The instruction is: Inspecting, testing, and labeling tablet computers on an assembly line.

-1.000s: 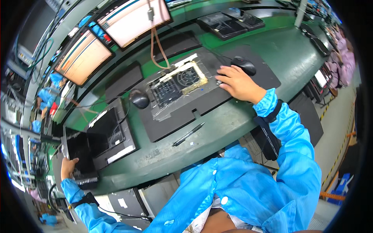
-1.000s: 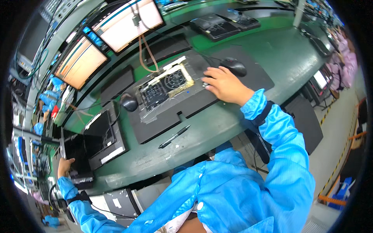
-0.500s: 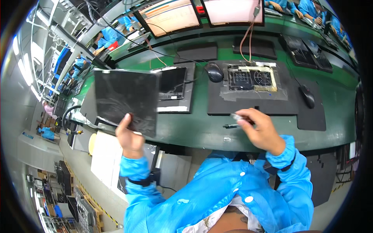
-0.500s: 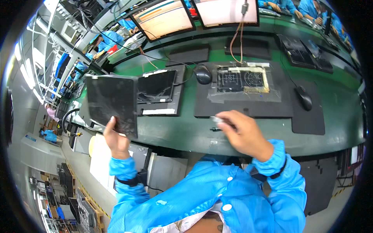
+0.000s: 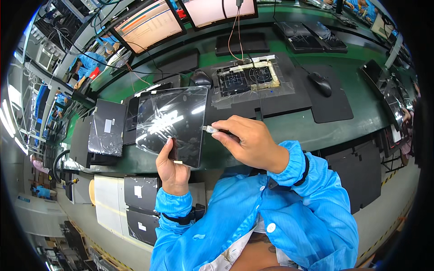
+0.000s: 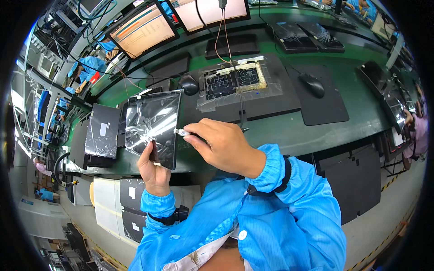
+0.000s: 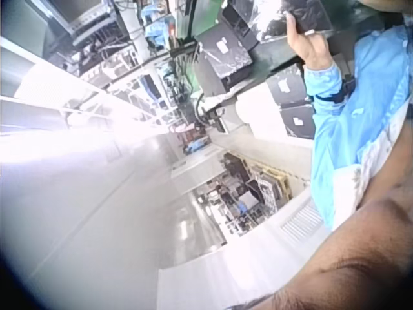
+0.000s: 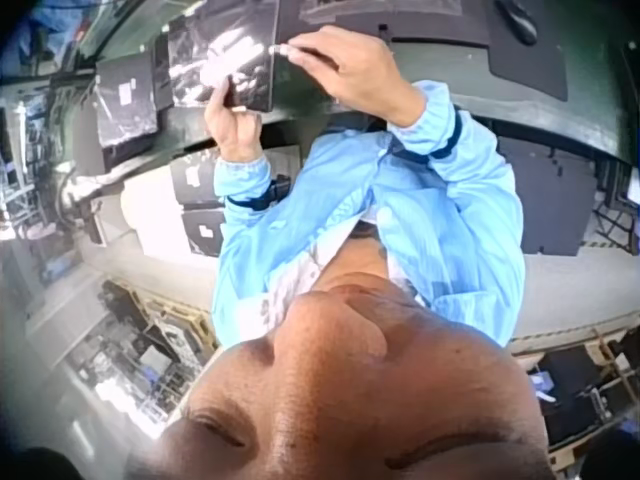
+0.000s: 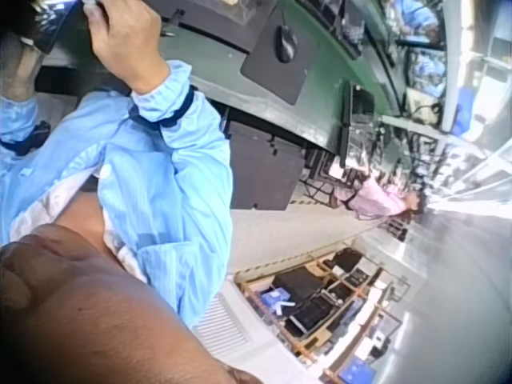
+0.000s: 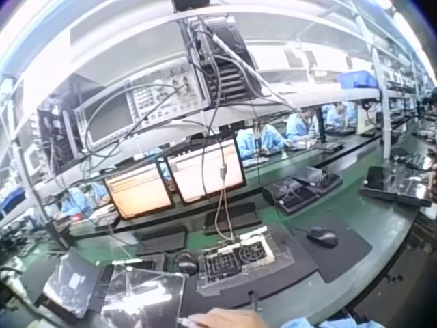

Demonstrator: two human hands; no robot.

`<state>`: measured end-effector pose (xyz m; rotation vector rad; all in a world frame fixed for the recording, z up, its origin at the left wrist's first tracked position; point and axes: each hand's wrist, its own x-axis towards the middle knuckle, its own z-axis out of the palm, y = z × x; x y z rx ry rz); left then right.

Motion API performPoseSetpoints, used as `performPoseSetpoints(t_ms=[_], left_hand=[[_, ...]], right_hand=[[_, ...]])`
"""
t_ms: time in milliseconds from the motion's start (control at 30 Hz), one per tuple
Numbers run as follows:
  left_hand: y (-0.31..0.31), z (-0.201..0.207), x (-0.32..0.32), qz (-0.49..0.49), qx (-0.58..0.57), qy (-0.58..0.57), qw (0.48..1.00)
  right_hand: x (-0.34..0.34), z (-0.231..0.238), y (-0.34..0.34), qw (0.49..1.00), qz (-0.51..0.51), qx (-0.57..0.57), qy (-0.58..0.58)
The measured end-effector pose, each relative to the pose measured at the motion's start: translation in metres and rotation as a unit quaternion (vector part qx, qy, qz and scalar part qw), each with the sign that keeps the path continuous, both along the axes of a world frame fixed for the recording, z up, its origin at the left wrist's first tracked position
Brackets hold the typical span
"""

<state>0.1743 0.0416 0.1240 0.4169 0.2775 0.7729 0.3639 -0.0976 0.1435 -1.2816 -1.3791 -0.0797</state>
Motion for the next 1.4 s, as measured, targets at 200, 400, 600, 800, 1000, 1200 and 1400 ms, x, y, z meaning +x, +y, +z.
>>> performPoseSetpoints(t_ms=[200,400,600,800,1000,1200,1400], left_hand=[[-0.003,-0.003,-0.001,0.007,0.002,0.019,1.000],[-0.002,-0.006,0.002,0.006,-0.001,0.017,1.000],[-0.009,-0.011,0.011,0.020,0.025,0.096,0.995],[-0.035,-0.009,0.032,0.031,0.083,0.083,0.993],[-0.066,-0.018,0.101,-0.018,0.185,0.170,0.968],[-0.019,-0.005,0.093,-0.275,0.489,0.259,0.786],[0.045,-0.012,0.133,-0.007,0.747,0.409,0.524]], right_hand=[[0.004,-0.007,-0.002,1.000,-0.002,-0.019,0.014],[0.005,-0.009,-0.001,1.000,-0.002,-0.026,-0.001],[0.016,-0.007,-0.009,0.994,-0.004,-0.087,-0.067],[0.031,-0.008,-0.009,0.953,-0.187,0.084,-0.224],[0.045,-0.022,-0.030,0.807,0.220,-0.047,0.545],[0.157,-0.042,-0.083,0.796,0.065,-0.022,0.602],[0.201,-0.057,-0.070,0.791,0.053,-0.118,0.598]])
